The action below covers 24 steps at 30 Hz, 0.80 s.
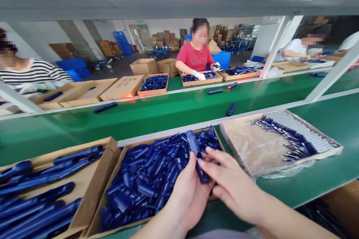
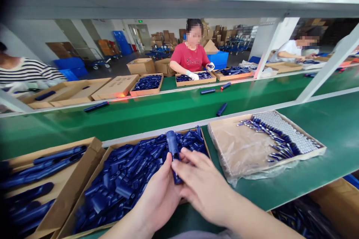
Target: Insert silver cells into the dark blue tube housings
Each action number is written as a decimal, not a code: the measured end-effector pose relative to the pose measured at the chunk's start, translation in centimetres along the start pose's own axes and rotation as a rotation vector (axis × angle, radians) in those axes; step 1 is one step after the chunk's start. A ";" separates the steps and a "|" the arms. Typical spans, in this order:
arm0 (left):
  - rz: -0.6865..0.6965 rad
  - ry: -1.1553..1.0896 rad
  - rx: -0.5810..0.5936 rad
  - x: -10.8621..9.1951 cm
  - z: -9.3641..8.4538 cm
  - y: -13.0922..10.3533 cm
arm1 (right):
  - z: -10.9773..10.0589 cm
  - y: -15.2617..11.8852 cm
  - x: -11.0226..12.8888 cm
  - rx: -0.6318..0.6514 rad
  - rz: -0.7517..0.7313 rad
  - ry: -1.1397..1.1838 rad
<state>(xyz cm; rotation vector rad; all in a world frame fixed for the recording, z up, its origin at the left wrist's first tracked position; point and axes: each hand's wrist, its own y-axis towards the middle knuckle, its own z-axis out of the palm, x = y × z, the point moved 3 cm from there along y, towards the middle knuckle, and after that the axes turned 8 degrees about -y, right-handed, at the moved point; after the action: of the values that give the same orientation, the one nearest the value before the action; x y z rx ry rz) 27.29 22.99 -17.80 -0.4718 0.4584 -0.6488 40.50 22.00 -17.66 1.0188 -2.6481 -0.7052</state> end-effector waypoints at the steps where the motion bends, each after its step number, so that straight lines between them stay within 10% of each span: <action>1: 0.053 0.028 -0.027 -0.1 -0.1 0.1 | 0.2 -0.6 -2.7 0.043 0.113 -0.042; 4: 0.103 0.114 -0.107 -0.2 -0.6 0.3 | 0.0 -3.6 -13.5 0.226 0.675 -0.351; 7: 0.098 0.166 -0.117 -0.2 -1.0 0.4 | -0.4 -6.8 -22.1 0.367 0.915 -0.471; 12: 0.058 0.161 -0.046 0.0 -1.1 0.4 | 0.4 -8.8 -26.2 0.512 0.949 -0.531; 17: 0.017 0.052 -0.018 0.0 -1.3 0.8 | 0.3 -6.9 -21.1 0.474 0.861 -0.393; 24: 0.043 0.041 0.052 0.9 -1.0 2.1 | 0.3 -2.2 -2.7 0.094 0.455 0.419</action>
<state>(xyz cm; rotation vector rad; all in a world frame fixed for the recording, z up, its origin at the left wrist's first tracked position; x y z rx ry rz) 28.36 23.55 -20.01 -0.3989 0.4877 -0.6286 43.64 22.48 -19.14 0.4788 -2.4179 -0.2380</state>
